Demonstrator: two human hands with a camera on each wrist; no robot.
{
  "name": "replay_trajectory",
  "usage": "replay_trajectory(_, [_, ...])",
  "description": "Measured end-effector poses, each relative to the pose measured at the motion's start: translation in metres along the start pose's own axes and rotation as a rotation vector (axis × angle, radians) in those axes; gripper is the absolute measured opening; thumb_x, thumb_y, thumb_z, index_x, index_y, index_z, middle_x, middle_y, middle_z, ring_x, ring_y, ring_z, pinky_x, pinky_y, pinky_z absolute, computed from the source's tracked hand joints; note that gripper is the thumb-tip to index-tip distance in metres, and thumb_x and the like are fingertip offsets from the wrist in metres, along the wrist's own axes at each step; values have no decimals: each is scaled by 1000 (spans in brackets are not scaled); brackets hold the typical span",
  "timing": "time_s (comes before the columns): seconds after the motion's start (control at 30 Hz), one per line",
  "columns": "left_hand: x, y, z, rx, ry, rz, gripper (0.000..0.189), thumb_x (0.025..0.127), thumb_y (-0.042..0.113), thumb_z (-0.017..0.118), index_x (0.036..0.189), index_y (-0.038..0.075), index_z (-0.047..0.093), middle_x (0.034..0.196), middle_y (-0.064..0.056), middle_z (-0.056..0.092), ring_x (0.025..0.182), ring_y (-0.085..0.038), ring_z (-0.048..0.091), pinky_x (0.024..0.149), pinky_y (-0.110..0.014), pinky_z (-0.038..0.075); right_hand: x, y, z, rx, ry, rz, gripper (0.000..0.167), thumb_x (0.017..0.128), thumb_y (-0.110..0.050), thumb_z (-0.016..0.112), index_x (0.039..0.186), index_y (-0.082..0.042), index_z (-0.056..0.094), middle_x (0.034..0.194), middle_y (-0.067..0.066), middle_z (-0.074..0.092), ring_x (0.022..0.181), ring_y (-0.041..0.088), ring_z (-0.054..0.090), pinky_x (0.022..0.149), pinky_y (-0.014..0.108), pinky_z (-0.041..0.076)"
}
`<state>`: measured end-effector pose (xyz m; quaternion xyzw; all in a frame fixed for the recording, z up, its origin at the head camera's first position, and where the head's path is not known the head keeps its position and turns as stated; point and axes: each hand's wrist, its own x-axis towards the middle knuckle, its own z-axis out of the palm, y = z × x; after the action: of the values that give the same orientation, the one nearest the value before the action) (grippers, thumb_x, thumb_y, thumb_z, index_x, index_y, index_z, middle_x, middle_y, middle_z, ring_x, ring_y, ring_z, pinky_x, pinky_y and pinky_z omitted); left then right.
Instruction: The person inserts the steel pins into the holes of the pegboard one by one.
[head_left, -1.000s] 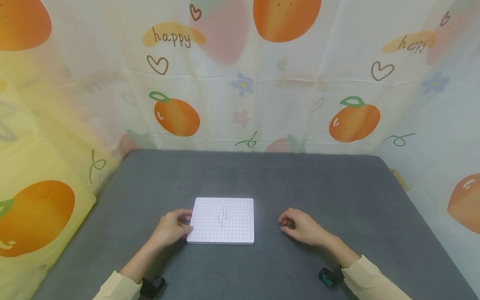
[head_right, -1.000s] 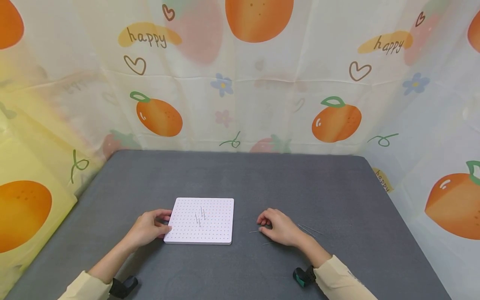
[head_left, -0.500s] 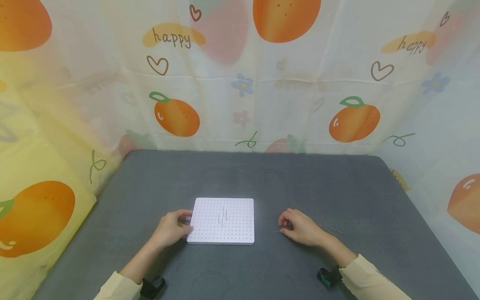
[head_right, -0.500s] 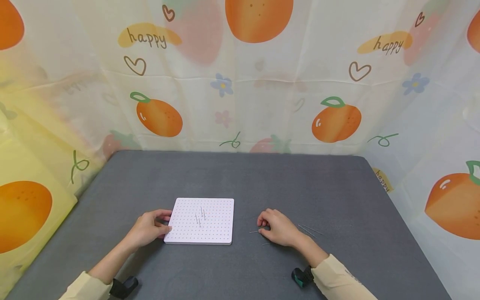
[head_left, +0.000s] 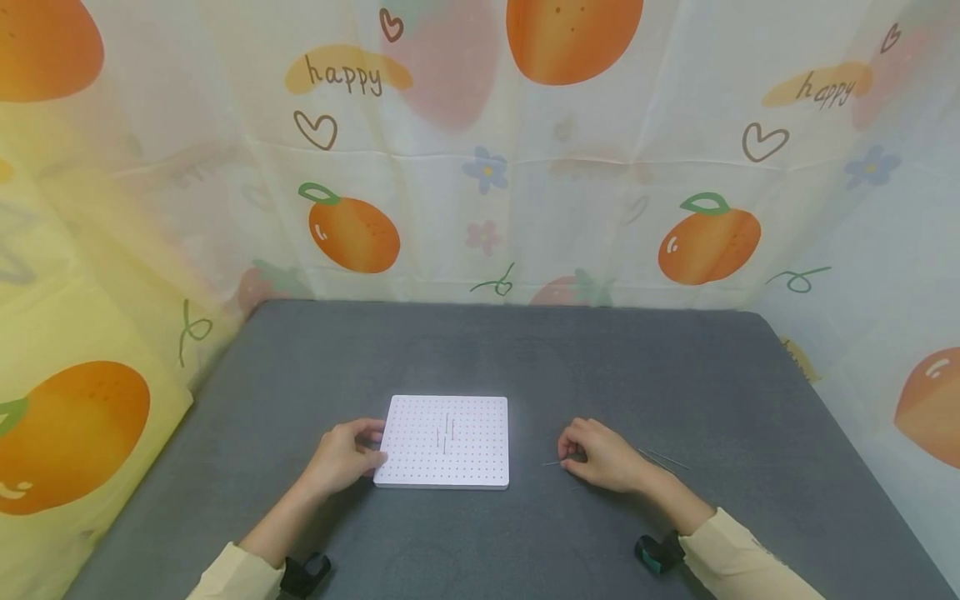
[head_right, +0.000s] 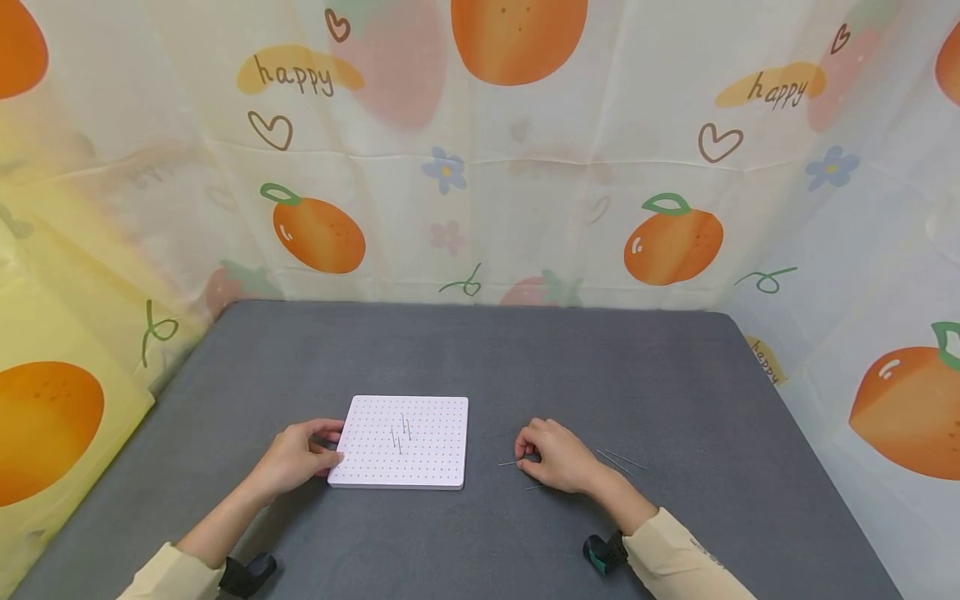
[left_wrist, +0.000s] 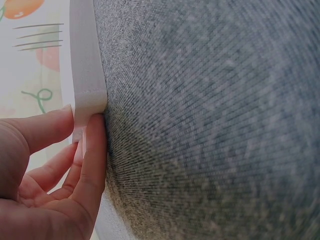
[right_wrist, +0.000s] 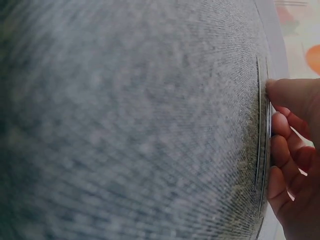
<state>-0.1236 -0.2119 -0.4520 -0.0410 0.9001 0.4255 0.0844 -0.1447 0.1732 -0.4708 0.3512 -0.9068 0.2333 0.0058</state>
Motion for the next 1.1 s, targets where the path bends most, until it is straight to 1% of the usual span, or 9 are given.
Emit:
replay_trajectory(0.23, [0,1,0,10,1,-7,45,76,1,68,119,-2,56,101,-13,63,73,-14,61,59,-30,54,0,1,2,-28,31,-22,17,75,-11,71,79,-20,57,78,-9,50,74,6,45,65,22,41])
replay_trajectory(0.67, [1,-1,0,-10,-3,-1,44,75,0,68,118,-2,57,101,-13,62,73,-15,61,59,-30,54,0,1,2,-38,-21,35,13,79,-13,69,78,-21,58,77,-12,47,74,4,43,65,22,41])
replay_trajectory(1.1, [1,0,0,1,-3,-11,44,76,1,68,118,-1,57,101,-12,62,73,-14,61,59,-30,54,1,2,2,-32,-25,35,11,83,-15,65,80,-21,56,79,-12,48,75,4,44,65,22,41])
